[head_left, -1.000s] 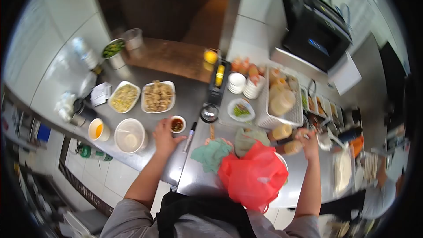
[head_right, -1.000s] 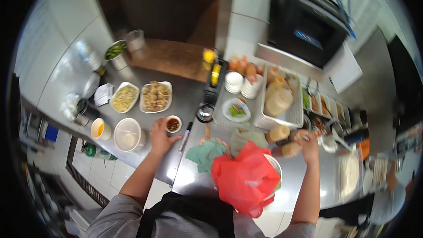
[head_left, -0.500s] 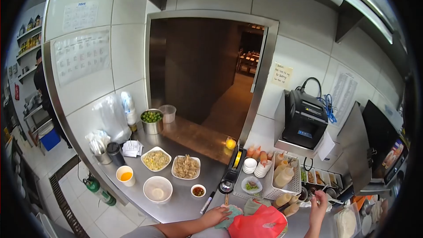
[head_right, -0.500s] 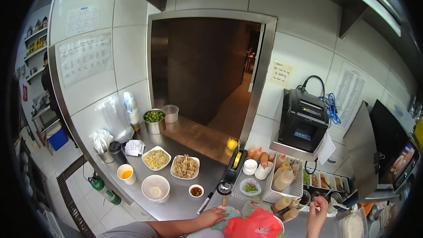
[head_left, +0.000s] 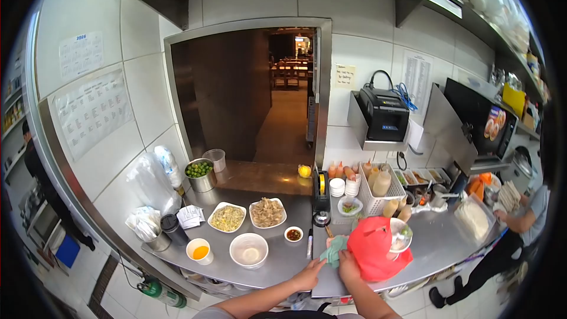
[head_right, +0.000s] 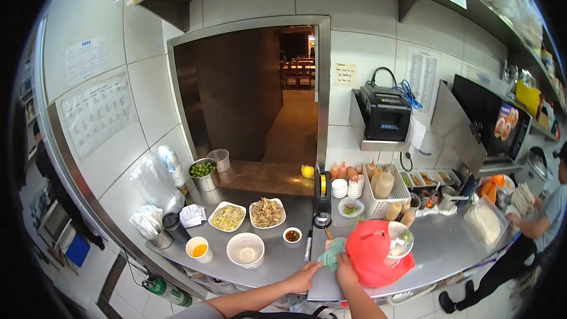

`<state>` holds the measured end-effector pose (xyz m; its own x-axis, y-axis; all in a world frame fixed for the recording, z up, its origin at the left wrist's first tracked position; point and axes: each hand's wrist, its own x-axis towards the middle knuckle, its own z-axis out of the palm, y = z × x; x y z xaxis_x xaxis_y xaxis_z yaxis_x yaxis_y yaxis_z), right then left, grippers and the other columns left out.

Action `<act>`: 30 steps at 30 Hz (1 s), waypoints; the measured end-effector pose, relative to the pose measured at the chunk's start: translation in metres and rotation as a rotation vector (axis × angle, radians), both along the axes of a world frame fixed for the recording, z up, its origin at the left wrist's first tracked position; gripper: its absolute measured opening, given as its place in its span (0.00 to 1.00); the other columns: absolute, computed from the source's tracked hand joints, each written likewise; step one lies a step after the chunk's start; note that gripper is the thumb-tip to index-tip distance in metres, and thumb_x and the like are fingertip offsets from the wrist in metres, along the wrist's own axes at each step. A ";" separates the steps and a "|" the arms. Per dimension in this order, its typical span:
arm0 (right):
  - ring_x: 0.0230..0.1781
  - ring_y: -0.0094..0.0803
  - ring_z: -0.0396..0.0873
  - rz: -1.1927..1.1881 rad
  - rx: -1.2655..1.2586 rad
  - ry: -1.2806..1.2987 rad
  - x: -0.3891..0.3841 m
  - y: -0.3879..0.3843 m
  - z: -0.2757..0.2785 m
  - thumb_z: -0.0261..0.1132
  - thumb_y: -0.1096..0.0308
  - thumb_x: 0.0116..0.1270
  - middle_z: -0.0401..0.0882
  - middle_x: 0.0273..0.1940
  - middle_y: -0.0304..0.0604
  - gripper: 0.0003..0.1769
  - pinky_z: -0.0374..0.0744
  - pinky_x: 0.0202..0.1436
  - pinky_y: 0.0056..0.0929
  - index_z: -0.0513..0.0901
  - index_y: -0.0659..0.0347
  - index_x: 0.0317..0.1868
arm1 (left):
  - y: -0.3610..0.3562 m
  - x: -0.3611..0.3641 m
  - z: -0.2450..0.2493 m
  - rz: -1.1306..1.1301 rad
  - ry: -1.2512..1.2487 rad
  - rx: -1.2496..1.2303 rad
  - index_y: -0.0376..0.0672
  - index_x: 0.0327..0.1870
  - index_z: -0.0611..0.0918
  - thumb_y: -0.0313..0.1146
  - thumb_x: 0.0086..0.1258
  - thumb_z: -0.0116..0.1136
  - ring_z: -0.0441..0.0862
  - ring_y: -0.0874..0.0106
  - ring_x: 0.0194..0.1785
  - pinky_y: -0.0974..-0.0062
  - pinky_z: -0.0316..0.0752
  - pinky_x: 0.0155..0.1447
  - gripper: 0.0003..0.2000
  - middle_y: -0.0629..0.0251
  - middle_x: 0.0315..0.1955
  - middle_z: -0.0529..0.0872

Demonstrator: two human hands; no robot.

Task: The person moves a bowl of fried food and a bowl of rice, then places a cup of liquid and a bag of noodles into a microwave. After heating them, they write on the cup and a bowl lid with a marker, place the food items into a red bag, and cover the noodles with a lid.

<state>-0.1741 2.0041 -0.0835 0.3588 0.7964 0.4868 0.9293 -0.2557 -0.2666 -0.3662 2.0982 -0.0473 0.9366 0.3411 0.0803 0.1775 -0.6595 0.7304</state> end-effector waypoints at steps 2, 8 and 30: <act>0.57 0.50 0.74 -0.027 -0.141 0.018 0.011 0.004 0.002 0.55 0.74 0.65 0.77 0.52 0.51 0.12 0.75 0.61 0.43 0.80 0.65 0.47 | -0.016 -0.032 0.013 -0.077 0.027 -0.094 0.52 0.76 0.62 0.19 0.61 0.50 0.59 0.47 0.75 0.62 0.64 0.73 0.37 0.43 0.74 0.54; 0.54 0.50 0.75 -0.155 0.021 0.112 -0.054 -0.022 0.048 0.68 0.72 0.55 0.76 0.47 0.50 0.18 0.76 0.56 0.44 0.79 0.61 0.49 | -0.046 -0.106 0.040 -0.094 -0.055 -0.046 0.53 0.72 0.69 0.24 0.63 0.55 0.59 0.44 0.74 0.57 0.63 0.73 0.32 0.44 0.74 0.56; 0.62 0.39 0.75 -0.385 1.035 2.236 0.038 -0.220 -0.155 0.48 0.63 0.78 0.73 0.65 0.48 0.27 0.75 0.61 0.34 0.60 0.61 0.74 | -0.259 -0.237 0.037 0.671 0.195 -0.309 0.47 0.64 0.76 0.18 0.69 0.53 0.73 0.64 0.63 0.72 0.77 0.57 0.22 0.60 0.72 0.60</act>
